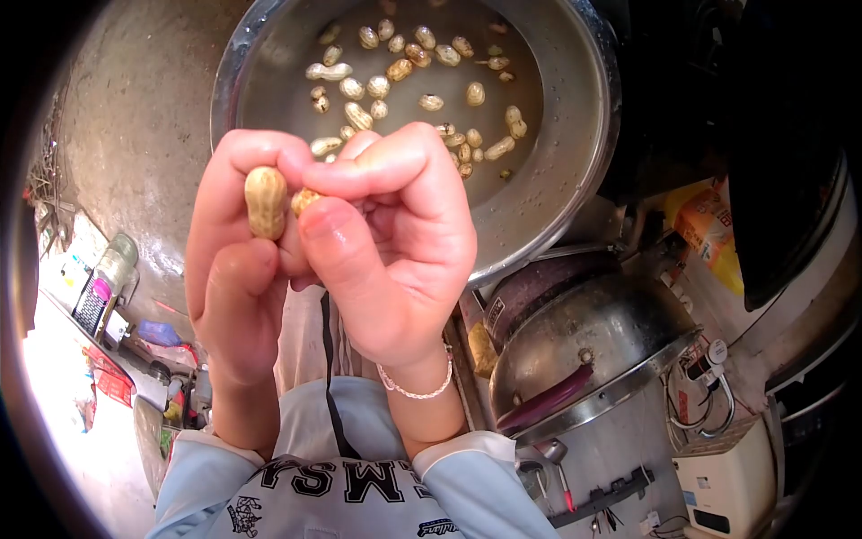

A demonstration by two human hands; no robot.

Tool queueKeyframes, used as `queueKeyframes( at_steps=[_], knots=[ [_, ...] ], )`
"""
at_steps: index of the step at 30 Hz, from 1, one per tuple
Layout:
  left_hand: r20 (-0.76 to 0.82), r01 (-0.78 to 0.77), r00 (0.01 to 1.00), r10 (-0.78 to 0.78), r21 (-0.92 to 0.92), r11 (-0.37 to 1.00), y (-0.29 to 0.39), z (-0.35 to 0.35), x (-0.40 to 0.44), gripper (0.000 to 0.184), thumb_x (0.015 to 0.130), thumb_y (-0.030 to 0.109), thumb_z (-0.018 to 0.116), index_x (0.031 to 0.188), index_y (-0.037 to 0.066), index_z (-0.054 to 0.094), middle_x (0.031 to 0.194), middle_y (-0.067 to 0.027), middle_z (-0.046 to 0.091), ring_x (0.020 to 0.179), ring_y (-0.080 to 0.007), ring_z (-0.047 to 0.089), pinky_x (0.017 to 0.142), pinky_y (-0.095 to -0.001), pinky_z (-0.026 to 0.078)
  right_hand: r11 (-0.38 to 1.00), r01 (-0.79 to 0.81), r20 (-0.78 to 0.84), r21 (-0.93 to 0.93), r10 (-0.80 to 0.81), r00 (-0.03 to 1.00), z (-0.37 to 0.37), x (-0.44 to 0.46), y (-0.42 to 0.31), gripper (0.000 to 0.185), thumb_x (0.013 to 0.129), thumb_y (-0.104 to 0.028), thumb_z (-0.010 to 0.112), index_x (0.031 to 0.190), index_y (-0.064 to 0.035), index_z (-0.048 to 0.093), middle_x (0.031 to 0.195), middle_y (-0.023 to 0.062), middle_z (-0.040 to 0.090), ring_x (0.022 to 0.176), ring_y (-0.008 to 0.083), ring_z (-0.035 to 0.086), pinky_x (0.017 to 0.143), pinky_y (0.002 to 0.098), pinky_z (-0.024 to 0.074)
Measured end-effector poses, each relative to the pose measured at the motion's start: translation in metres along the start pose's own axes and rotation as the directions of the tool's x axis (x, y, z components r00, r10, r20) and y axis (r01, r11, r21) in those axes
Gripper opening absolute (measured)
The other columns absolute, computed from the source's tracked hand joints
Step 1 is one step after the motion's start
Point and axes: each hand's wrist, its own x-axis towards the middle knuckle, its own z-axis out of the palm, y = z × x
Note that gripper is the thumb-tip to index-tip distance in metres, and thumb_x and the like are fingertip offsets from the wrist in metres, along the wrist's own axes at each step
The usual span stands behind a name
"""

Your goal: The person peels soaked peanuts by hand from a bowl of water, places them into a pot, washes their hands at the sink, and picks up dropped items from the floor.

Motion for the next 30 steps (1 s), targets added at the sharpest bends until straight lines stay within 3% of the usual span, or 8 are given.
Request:
queueKeyframes(
  at_steps=[5,6,10,16,19,25,28,30],
  knots=[
    [0.0,0.011,1.0,-0.011,0.042,0.999,-0.002,-0.002,0.0,0.037,0.07,0.023,0.041,0.097,-0.002,0.039,0.066,0.0007,0.042,0.055,-0.0037,0.034,0.049,-0.0159,0.027,1.0,0.023,-0.04,0.015,-0.023,0.999,-0.001,0.0,0.001,0.02,0.08,-0.02,0.056,0.084,-0.0027,0.046,0.066,0.0011,0.045,0.051,0.0019,0.03,0.045,0.0139,0.0231],
    [0.027,-0.082,0.996,0.079,0.14,0.987,-0.007,-0.005,0.0,0.034,0.074,0.021,0.042,0.098,-0.002,0.04,0.068,-0.0001,0.044,0.058,-0.0044,0.036,0.052,-0.016,0.029,0.999,0.03,-0.044,0.016,-0.029,0.999,-0.002,0.0,0.003,0.02,0.08,-0.019,0.056,0.084,-0.0024,0.046,0.067,0.0014,0.045,0.052,0.0021,0.031,0.046,0.0139,0.0238],
    [0.115,-0.171,0.983,0.142,0.312,0.935,-0.011,-0.008,-0.003,0.028,0.082,0.017,0.042,0.102,-0.003,0.04,0.074,-0.002,0.047,0.064,-0.0058,0.041,0.059,-0.017,0.035,0.945,0.32,0.064,-0.068,-0.316,0.946,-0.009,0.005,0.012,0.011,0.074,0.001,0.058,0.081,0.0031,0.05,0.062,0.0019,0.045,0.052,0.0054,0.034,0.047,0.0164,0.0279],
    [0.156,-0.194,0.977,0.146,0.365,0.91,-0.01,-0.011,-0.002,0.026,0.085,0.013,0.04,0.106,-0.003,0.039,0.081,-0.0036,0.048,0.069,-0.0066,0.045,0.064,-0.018,0.037,0.931,0.315,0.212,-0.182,-0.276,0.938,-0.015,0.009,0.009,0.01,0.074,0.002,0.057,0.079,0.0034,0.049,0.06,0.0012,0.044,0.049,0.0052,0.033,0.045,0.0172,0.0277],
    [0.172,-0.202,0.973,0.152,0.331,0.922,-0.008,-0.014,-0.002,0.028,0.084,0.012,0.04,0.106,-0.004,0.04,0.085,-0.0048,0.049,0.071,-0.0075,0.046,0.065,-0.0185,0.038,0.923,0.347,0.26,-0.163,-0.299,0.918,-0.015,0.011,0.012,0.011,0.074,0.001,0.057,0.079,0.0038,0.048,0.059,0.0011,0.043,0.048,0.0049,0.031,0.044,0.0174,0.0269],
    [0.193,-0.215,0.967,0.165,0.279,0.936,-0.002,-0.012,0.001,0.03,0.083,0.013,0.039,0.106,-0.005,0.04,0.088,-0.0066,0.049,0.073,-0.0092,0.047,0.067,-0.0194,0.038,0.926,0.365,0.046,-0.098,-0.362,0.931,-0.003,0.013,0.014,0.014,0.076,-0.001,0.058,0.082,0.0047,0.047,0.061,0.0021,0.044,0.049,0.0051,0.031,0.044,0.0174,0.0262],
    [0.193,-0.223,0.966,0.171,0.294,0.929,-0.002,-0.014,0.0,0.031,0.083,0.014,0.039,0.107,-0.005,0.041,0.088,-0.0066,0.049,0.073,-0.0093,0.047,0.066,-0.0193,0.038,0.921,0.29,0.023,-0.26,-0.295,0.955,0.002,0.008,0.008,0.023,0.079,-0.018,0.059,0.076,-0.0017,0.042,0.062,0.0014,0.043,0.055,0.0046,0.033,0.051,0.0161,0.0267],
    [0.194,-0.209,0.969,0.154,0.303,0.93,-0.002,-0.017,0.0,0.031,0.083,0.015,0.039,0.107,-0.005,0.041,0.088,-0.0065,0.049,0.073,-0.0091,0.047,0.066,-0.0192,0.039,0.918,0.273,0.084,-0.287,-0.259,0.962,-0.001,0.004,0.007,0.024,0.078,-0.019,0.059,0.075,-0.0016,0.042,0.059,0.0009,0.042,0.053,0.0045,0.032,0.05,0.0169,0.0269]
  ],
)
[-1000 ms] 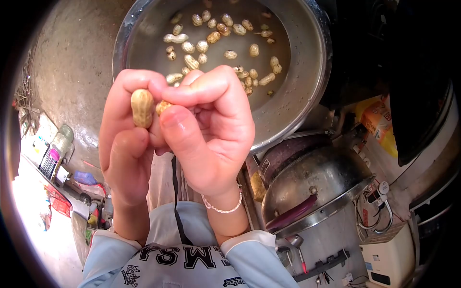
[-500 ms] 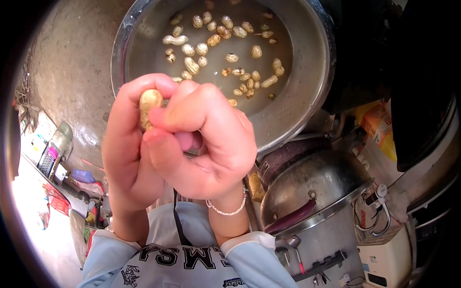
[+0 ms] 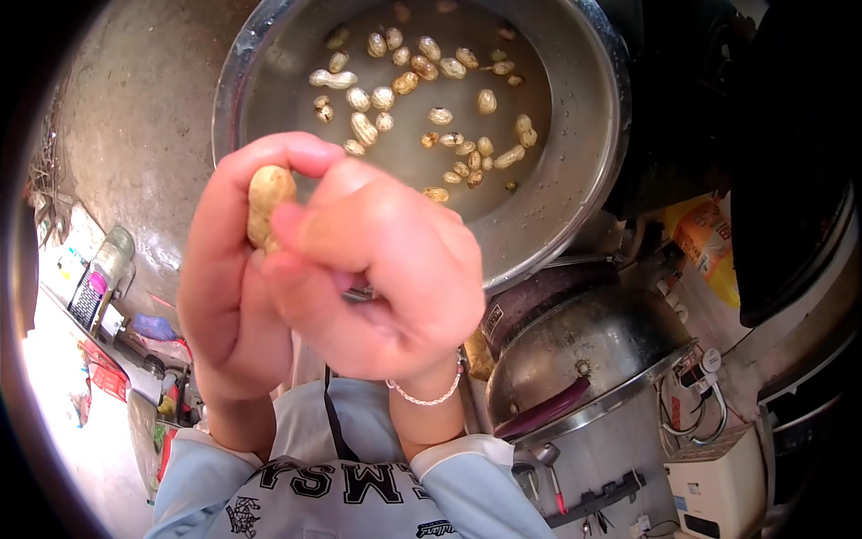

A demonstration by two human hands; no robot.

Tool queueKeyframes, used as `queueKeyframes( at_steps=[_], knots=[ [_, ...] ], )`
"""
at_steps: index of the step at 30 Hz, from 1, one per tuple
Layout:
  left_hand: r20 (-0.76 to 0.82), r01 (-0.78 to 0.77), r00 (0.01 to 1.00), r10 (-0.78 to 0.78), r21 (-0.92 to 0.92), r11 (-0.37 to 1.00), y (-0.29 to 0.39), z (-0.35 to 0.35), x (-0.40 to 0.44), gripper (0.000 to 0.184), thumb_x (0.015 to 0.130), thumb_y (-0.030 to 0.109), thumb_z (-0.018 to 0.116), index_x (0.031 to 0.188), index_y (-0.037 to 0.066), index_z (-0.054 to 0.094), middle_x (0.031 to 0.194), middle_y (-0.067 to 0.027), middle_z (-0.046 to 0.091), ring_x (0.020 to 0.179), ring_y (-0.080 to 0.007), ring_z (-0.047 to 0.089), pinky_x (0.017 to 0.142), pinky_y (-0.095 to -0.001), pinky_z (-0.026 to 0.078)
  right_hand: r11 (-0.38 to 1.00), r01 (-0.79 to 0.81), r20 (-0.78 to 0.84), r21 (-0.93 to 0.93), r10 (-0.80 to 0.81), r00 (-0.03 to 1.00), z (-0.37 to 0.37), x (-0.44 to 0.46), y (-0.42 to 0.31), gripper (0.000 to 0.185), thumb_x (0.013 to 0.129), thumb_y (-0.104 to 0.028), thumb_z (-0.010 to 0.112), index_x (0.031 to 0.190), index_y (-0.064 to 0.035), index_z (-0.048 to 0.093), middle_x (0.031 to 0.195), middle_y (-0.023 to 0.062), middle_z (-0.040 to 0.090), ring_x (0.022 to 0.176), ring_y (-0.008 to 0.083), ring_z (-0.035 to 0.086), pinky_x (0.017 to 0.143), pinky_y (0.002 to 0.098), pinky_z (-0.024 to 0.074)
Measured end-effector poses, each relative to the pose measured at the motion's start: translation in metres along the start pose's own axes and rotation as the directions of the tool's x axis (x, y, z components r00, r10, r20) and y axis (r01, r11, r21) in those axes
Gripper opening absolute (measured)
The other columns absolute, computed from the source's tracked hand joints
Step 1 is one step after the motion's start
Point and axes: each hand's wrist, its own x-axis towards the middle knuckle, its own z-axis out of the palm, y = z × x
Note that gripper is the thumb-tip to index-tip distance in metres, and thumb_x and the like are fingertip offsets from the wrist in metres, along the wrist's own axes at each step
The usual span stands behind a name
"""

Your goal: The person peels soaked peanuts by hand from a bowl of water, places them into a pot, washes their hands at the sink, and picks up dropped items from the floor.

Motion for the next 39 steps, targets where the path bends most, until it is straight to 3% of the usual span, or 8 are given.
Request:
queueKeyframes(
  at_steps=[6,14,18,24,28,34,38,39],
  knots=[
    [0.015,0.006,1.0,-0.009,0.215,0.977,0.005,-0.001,0.003,0.031,0.083,0.018,0.044,0.104,-0.006,0.043,0.091,-0.0074,0.05,0.075,-0.0084,0.048,0.065,-0.0189,0.039,1.0,0.019,-0.026,0.003,-0.019,0.999,0.003,0.001,0.001,0.025,0.078,-0.02,0.06,0.076,-0.0036,0.041,0.061,0.0008,0.042,0.054,0.0044,0.034,0.051,0.0168,0.0278],
    [-0.005,-0.123,0.992,0.125,0.121,0.985,0.003,0.001,0.003,0.027,0.081,0.01,0.048,0.102,-0.008,0.045,0.094,-0.0092,0.052,0.081,-0.0101,0.049,0.07,-0.0189,0.04,0.951,0.106,-0.21,0.29,-0.045,0.977,0.008,0.006,0.009,0.014,0.076,-0.004,0.059,0.079,0.0038,0.048,0.064,0.0057,0.05,0.052,0.0079,0.04,0.047,0.0192,0.0326],
    [-0.042,-0.052,0.997,0.057,0.101,0.993,0.007,0.001,0.001,0.026,0.081,0.008,0.048,0.101,-0.008,0.046,0.093,-0.0091,0.053,0.082,-0.0107,0.05,0.071,-0.0197,0.04,0.977,0.155,-0.069,0.146,-0.146,0.987,0.003,0.001,0.004,0.015,0.075,-0.004,0.061,0.078,0.0037,0.048,0.063,0.0072,0.05,0.051,0.0092,0.04,0.045,0.0199,0.032],
    [-0.089,-0.075,0.992,0.093,0.189,0.979,0.002,0.003,0.0,0.024,0.08,0.006,0.047,0.101,-0.006,0.049,0.093,-0.0083,0.054,0.08,-0.0105,0.05,0.07,-0.0199,0.041,0.996,0.006,-0.152,-0.089,-0.019,0.988,0.009,0.005,0.0,0.028,0.078,-0.023,0.06,0.078,-0.0052,0.039,0.061,-0.0004,0.038,0.055,0.0048,0.031,0.05,0.0164,0.0247],
    [-0.079,-0.086,0.99,0.113,0.282,0.956,0.006,-0.002,0.0,0.024,0.08,0.004,0.045,0.099,-0.009,0.05,0.094,-0.0114,0.055,0.083,-0.0134,0.052,0.073,-0.0217,0.041,0.987,0.129,0.166,-0.096,-0.112,0.98,-0.006,0.009,0.005,0.027,0.077,-0.022,0.061,0.08,-0.0037,0.041,0.06,0.0012,0.04,0.052,0.0054,0.03,0.048,0.0173,0.024],
    [-0.092,-0.105,0.986,0.142,0.326,0.939,0.007,-0.002,0.002,0.026,0.079,0.003,0.042,0.099,-0.011,0.05,0.097,-0.0139,0.055,0.086,-0.0159,0.053,0.075,-0.023,0.041,0.985,0.113,-0.136,-0.13,-0.13,0.982,0.008,0.008,0.008,0.028,0.076,-0.023,0.063,0.078,-0.0039,0.042,0.058,0.0006,0.039,0.051,0.0057,0.03,0.046,0.0181,0.0241],
    [-0.075,-0.181,0.976,0.203,0.229,0.956,-0.001,-0.002,0.001,0.027,0.079,0.001,0.039,0.101,-0.012,0.048,0.094,-0.013,0.055,0.079,-0.0133,0.052,0.069,-0.0208,0.041,0.983,0.175,0.297,-0.06,-0.15,0.943,-0.01,0.013,0.009,0.026,0.079,-0.023,0.058,0.084,-0.0038,0.042,0.063,0.0002,0.041,0.05,0.0048,0.03,0.045,0.0165,0.0236],
    [-0.063,-0.206,0.973,0.224,0.21,0.956,-0.002,-0.002,0.002,0.028,0.079,0.001,0.038,0.102,-0.012,0.048,0.093,-0.0126,0.055,0.077,-0.0121,0.052,0.067,-0.0198,0.041,0.998,0.051,0.143,0.048,-0.057,0.988,-0.004,0.008,0.008,0.025,0.08,-0.024,0.057,0.084,-0.0041,0.042,0.063,-0.0005,0.04,0.05,0.0042,0.029,0.044,0.016,0.0231]
  ],
)
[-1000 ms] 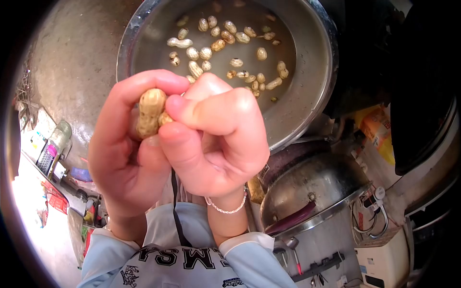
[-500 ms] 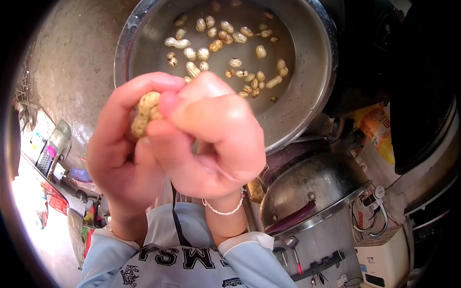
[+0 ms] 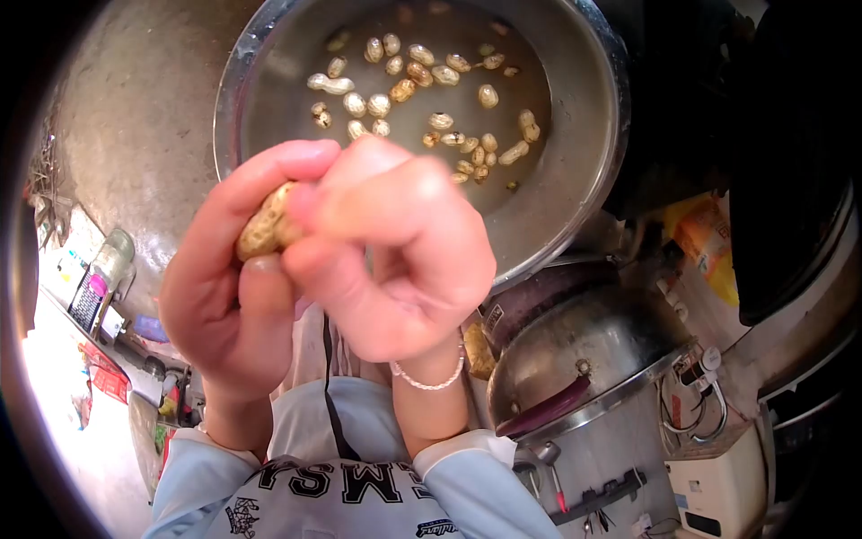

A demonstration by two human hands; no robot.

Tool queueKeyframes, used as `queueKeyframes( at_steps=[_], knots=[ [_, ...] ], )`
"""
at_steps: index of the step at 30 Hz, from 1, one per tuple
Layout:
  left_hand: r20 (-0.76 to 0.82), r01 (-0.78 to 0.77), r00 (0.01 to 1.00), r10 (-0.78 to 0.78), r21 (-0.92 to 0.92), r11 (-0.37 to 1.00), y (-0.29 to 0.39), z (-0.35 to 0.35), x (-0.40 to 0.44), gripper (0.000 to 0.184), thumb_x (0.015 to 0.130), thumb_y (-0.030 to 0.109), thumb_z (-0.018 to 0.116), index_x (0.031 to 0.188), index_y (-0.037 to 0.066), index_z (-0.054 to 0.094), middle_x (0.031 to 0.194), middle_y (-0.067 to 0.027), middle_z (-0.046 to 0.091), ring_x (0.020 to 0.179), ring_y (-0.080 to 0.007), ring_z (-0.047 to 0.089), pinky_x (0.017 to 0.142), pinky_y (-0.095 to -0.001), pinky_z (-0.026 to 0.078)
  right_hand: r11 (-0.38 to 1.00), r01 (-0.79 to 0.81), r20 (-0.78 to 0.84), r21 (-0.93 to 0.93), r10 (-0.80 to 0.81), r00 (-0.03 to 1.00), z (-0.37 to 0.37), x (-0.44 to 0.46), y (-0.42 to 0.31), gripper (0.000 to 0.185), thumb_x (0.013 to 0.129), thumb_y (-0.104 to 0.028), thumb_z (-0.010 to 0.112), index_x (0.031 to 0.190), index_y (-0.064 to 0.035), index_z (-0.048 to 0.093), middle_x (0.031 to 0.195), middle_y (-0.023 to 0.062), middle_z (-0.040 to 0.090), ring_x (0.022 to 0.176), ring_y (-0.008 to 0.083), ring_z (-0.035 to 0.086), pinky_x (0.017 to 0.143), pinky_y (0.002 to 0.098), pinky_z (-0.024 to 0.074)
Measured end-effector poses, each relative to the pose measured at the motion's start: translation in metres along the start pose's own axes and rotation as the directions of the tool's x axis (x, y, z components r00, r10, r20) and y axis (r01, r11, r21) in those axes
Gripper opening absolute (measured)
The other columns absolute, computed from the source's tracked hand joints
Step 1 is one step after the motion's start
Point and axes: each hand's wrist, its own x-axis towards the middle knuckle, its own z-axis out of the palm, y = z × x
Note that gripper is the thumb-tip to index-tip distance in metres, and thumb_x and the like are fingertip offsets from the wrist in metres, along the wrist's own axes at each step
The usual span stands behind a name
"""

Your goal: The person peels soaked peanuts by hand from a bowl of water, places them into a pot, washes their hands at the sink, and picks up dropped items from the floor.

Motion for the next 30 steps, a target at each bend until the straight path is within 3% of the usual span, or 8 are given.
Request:
queueKeyframes(
  at_steps=[3,6,10,12,15,18,21,30],
  knots=[
    [-0.005,0.099,0.995,-0.103,-0.213,0.972,-0.0004,0.0053,0.0008,0.03,0.079,0.0,0.035,0.105,-0.012,0.045,0.089,-0.0099,0.055,0.063,-0.0054,0.046,0.056,-0.0158,0.036,0.944,0.04,-0.151,0.327,0.011,0.989,0.0003,0.0013,0.0071,0.014,0.079,-0.005,0.055,0.086,0.0036,0.046,0.067,0.0077,0.048,0.049,0.0073,0.042,0.043,0.0193,0.0344],
    [-0.005,0.02,1.0,-0.022,-0.209,0.978,-0.0059,0.0051,0.0015,0.031,0.081,0.002,0.036,0.108,-0.01,0.044,0.084,-0.0063,0.054,0.054,-0.001,0.036,0.049,-0.0143,0.029,0.972,0.125,-0.156,0.197,-0.095,0.983,0.0,0.0006,0.0085,0.013,0.078,-0.003,0.056,0.085,0.0034,0.047,0.066,0.0071,0.048,0.052,0.0076,0.042,0.046,0.0186,0.034],
    [0.004,-0.027,1.0,0.027,0.076,0.997,0.0003,0.0027,0.0028,0.028,0.083,0.007,0.038,0.104,-0.009,0.047,0.085,-0.0099,0.057,0.062,-0.0088,0.048,0.057,-0.0183,0.039,0.993,0.037,-0.169,-0.114,-0.056,0.984,0.0045,0.0002,0.0025,0.022,0.08,-0.021,0.057,0.083,-0.0038,0.043,0.063,-0.0002,0.04,0.053,0.0043,0.031,0.048,0.0155,0.0246],
    [0.043,-0.033,0.999,0.024,0.228,0.973,0.0033,0.0007,0.0024,0.027,0.084,0.009,0.039,0.103,-0.008,0.047,0.086,-0.0117,0.057,0.066,-0.0124,0.053,0.061,-0.0203,0.042,0.99,0.023,-0.212,-0.142,-0.053,0.976,0.0042,-0.0009,0.0012,0.021,0.08,-0.019,0.057,0.083,-0.0037,0.043,0.063,0.0004,0.041,0.054,0.005,0.032,0.05,0.0159,0.0258],
    [0.054,0.039,0.997,-0.057,0.28,0.959,0.0017,0.0005,0.0014,0.025,0.084,0.01,0.041,0.1,-0.008,0.049,0.091,-0.0149,0.058,0.077,-0.0185,0.057,0.069,-0.0241,0.045,0.978,0.084,0.005,-0.19,-0.084,0.996,-0.0021,-0.0019,0.0014,0.021,0.079,-0.017,0.058,0.081,-0.0032,0.043,0.064,0.0019,0.042,0.057,0.0063,0.034,0.053,0.0172,0.0277],
    [0.019,-0.074,0.997,0.072,0.305,0.95,-0.0028,0.0025,0.0007,0.023,0.082,0.008,0.043,0.098,-0.007,0.051,0.091,-0.0142,0.058,0.077,-0.0178,0.057,0.067,-0.0235,0.045,0.974,0.148,-0.113,-0.171,-0.168,0.979,-0.0017,-0.0005,0.0064,0.011,0.073,0.001,0.059,0.077,0.0028,0.049,0.06,0.0061,0.048,0.049,0.0119,0.041,0.043,0.0211,0.0318],
    [0.003,-0.072,0.997,0.075,0.344,0.936,0.003,0.0038,0.0019,0.021,0.081,0.007,0.045,0.096,-0.007,0.051,0.091,-0.0134,0.058,0.075,-0.0168,0.057,0.066,-0.023,0.045,0.992,0.11,-0.24,-0.065,-0.122,0.963,0.0017,-0.002,0.0058,0.011,0.073,0.0,0.06,0.074,0.0027,0.05,0.059,0.0069,0.049,0.048,0.0133,0.043,0.042,0.022,0.0332],
    [-0.022,-0.109,0.992,0.124,0.342,0.933,-0.0009,0.0053,0.0031,0.019,0.08,0.001,0.043,0.095,-0.007,0.052,0.089,-0.0118,0.058,0.072,-0.0151,0.056,0.063,-0.0221,0.044,0.964,0.166,-0.072,-0.207,-0.184,0.98,-0.0044,-0.0022,0.0028,0.012,0.07,0.005,0.06,0.076,0.0039,0.049,0.06,0.0094,0.05,0.048,0.0155,0.045,0.042,0.0221,0.0353]
  ],
)
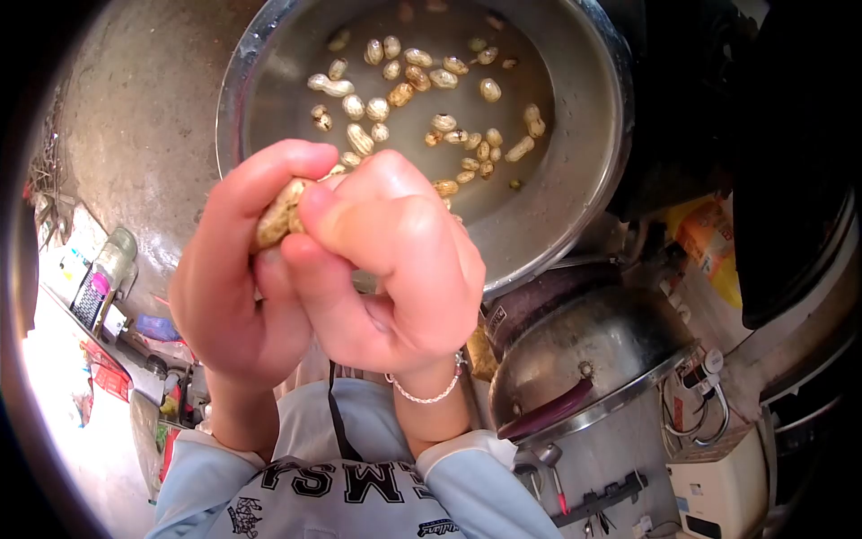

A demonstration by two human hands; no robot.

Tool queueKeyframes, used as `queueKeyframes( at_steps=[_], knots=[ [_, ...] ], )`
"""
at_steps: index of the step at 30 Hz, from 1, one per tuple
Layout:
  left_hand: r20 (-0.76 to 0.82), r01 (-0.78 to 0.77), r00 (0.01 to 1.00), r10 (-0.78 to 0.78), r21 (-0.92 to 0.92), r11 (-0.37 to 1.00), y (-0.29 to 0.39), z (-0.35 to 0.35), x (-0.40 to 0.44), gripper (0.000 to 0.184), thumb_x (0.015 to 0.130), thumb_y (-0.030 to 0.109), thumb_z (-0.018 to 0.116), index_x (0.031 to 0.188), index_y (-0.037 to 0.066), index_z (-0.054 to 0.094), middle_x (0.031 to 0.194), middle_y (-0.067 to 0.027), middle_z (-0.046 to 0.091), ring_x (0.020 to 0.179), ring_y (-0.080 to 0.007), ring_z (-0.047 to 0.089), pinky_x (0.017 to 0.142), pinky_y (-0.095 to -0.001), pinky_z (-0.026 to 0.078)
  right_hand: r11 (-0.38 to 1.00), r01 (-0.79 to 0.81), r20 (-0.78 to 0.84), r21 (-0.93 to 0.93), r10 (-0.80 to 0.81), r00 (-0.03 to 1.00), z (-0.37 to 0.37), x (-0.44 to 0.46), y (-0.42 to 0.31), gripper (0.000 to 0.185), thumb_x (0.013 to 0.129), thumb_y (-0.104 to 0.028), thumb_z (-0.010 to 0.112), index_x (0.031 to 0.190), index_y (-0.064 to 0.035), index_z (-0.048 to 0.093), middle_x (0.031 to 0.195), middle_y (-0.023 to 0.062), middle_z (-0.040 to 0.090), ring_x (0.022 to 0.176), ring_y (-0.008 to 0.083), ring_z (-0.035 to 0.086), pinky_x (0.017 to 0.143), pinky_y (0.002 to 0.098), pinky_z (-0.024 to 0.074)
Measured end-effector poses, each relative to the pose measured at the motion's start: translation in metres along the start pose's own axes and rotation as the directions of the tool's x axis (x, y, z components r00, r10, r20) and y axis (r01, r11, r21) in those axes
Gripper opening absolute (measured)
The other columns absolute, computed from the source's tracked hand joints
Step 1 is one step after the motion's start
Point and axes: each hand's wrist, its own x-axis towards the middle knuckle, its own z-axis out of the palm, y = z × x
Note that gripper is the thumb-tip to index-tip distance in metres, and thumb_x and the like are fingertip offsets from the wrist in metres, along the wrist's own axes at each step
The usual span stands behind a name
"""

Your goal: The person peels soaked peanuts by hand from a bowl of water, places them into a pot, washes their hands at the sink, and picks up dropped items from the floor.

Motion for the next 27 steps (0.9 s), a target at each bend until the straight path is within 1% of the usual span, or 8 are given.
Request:
queueKeyframes(
  at_steps=[4,7,11,14,17,21,25,27],
  knots=[
    [0.02,0.017,1.0,-0.017,0.017,1.0,0.001,0.001,0.0,0.02,0.081,0.003,0.043,0.096,-0.007,0.051,0.089,-0.012,0.058,0.071,-0.0143,0.055,0.063,-0.0222,0.044,0.991,0.036,-0.035,-0.125,-0.04,0.999,0.001,0.0,0.001,0.012,0.07,0.005,0.059,0.076,0.0035,0.048,0.061,0.0096,0.05,0.048,0.015,0.044,0.041,0.0217,0.0351],
    [-0.005,-0.012,1.0,0.012,-0.013,1.0,-0.002,0.001,-0.002,0.02,0.082,0.003,0.042,0.096,-0.008,0.05,0.091,-0.0129,0.057,0.072,-0.014,0.055,0.064,-0.0223,0.044,0.997,-0.028,-0.112,-0.076,0.019,0.993,0.004,-0.001,-0.005,0.012,0.07,0.005,0.059,0.076,0.0035,0.049,0.061,0.0094,0.05,0.048,0.0151,0.045,0.041,0.0226,0.0358],
    [0.006,-0.004,1.0,0.004,-0.006,1.0,-0.001,-0.002,-0.002,0.021,0.081,0.001,0.04,0.097,-0.009,0.049,0.094,-0.0142,0.056,0.076,-0.0141,0.055,0.066,-0.0222,0.044,0.989,-0.11,0.012,-0.104,0.112,0.994,0.006,-0.002,-0.006,0.023,0.079,-0.017,0.058,0.08,-0.0031,0.04,0.062,0.0029,0.043,0.057,0.0073,0.037,0.053,0.0178,0.03],
    [0.01,-0.039,0.999,0.04,-0.064,0.997,-0.005,-0.001,-0.002,0.022,0.08,0.0,0.038,0.097,-0.009,0.049,0.094,-0.0144,0.056,0.077,-0.0144,0.055,0.067,-0.0221,0.043,1.0,0.002,-0.133,0.002,-0.001,0.991,0.005,-0.003,-0.001,0.014,0.07,0.003,0.061,0.077,0.0031,0.049,0.061,0.0093,0.05,0.048,0.0144,0.043,0.041,0.0228,0.0348],
    [0.055,-0.005,0.998,0.012,-0.128,0.992,-0.004,-0.004,-0.001,0.024,0.078,-0.003,0.036,0.098,-0.009,0.049,0.092,-0.0143,0.056,0.078,-0.0149,0.055,0.068,-0.0221,0.043,0.984,-0.157,-0.133,0.083,0.167,0.977,0.001,-0.001,-0.006,0.014,0.069,0.004,0.062,0.077,0.0031,0.05,0.062,0.0093,0.05,0.049,0.0148,0.044,0.041,0.0229,0.0348],
    [0.071,0.014,0.997,-0.004,-0.134,0.991,-0.005,-0.005,-0.003,0.026,0.076,-0.005,0.035,0.097,-0.008,0.05,0.09,-0.0138,0.057,0.078,-0.0149,0.055,0.069,-0.0221,0.043,0.999,0.018,-0.019,-0.039,-0.019,1.0,0.0,0.0,-0.001,0.012,0.071,0.005,0.058,0.078,0.003,0.05,0.062,0.0071,0.049,0.048,0.011,0.041,0.042,0.0207,0.0331],
    [0.046,0.034,0.999,-0.022,-0.274,0.961,-0.007,-0.001,-0.008,0.028,0.075,-0.005,0.034,0.097,-0.008,0.051,0.091,-0.0134,0.056,0.078,-0.0141,0.054,0.067,-0.0217,0.043,0.996,-0.089,-0.115,0.028,0.091,0.989,0.003,-0.001,-0.005,0.01,0.07,0.006,0.058,0.075,0.003,0.05,0.06,0.0059,0.048,0.048,0.0099,0.039,0.042,0.0197,0.0317],
    [0.036,0.01,0.999,0.001,-0.295,0.955,-0.005,-0.002,-0.009,0.028,0.075,-0.005,0.033,0.097,-0.008,0.051,0.091,-0.0132,0.056,0.078,-0.0137,0.054,0.067,-0.0214,0.043,0.998,-0.07,0.049,0.012,0.069,0.996,-0.006,0.001,-0.009,0.008,0.073,0.005,0.055,0.077,0.0028,0.048,0.058,0.005,0.047,0.049,0.0089,0.04,0.043,0.0192,0.0327]
  ],
)
